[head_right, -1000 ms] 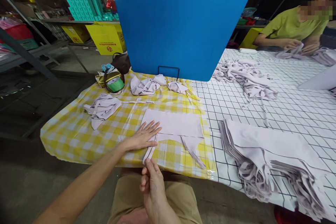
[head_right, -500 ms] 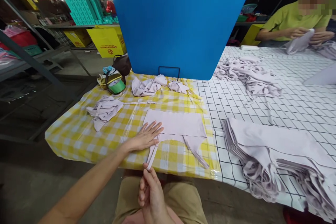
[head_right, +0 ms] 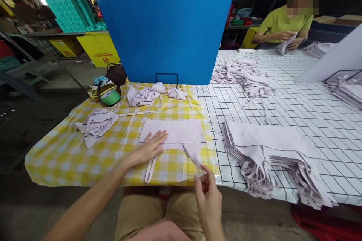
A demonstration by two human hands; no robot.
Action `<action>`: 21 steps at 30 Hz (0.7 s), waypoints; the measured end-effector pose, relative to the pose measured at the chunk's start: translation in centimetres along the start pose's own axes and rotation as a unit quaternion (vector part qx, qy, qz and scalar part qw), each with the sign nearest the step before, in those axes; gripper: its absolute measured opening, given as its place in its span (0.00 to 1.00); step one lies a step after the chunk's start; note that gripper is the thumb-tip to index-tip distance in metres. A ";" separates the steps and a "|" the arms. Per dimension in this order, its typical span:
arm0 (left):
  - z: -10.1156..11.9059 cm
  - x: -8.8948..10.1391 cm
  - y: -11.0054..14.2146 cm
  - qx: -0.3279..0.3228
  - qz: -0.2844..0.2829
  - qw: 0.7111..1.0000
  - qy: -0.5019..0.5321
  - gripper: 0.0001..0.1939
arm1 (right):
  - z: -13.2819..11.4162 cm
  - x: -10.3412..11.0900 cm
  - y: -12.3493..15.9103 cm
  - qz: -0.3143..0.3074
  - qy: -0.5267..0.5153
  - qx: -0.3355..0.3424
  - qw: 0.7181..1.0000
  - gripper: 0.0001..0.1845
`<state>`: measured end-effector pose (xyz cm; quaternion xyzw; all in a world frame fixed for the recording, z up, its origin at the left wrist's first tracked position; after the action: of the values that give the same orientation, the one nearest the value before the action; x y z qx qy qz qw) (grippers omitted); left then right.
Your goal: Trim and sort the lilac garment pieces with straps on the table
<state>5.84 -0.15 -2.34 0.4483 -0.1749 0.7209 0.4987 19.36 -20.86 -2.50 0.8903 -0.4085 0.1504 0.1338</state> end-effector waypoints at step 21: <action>5.7 -2.5 -5.4 -0.052 -0.096 0.994 0.016 0.29 | 3.1 0.8 -0.4 -0.124 -0.012 -0.027 0.992 0.19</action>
<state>13.51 -3.12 -2.38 0.4248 -0.1604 0.6666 0.5912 20.63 -22.28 -5.07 0.9319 -0.3001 0.1108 0.1707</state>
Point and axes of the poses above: each hand's wrist, its own y-axis away from the middle knuckle, its own x-axis out of the back of the hand, z = x × y, the point moved 4 cm from there along -y, towards the middle knuckle, and after that the axes turned 3 degrees about y, right-handed, at the moved point
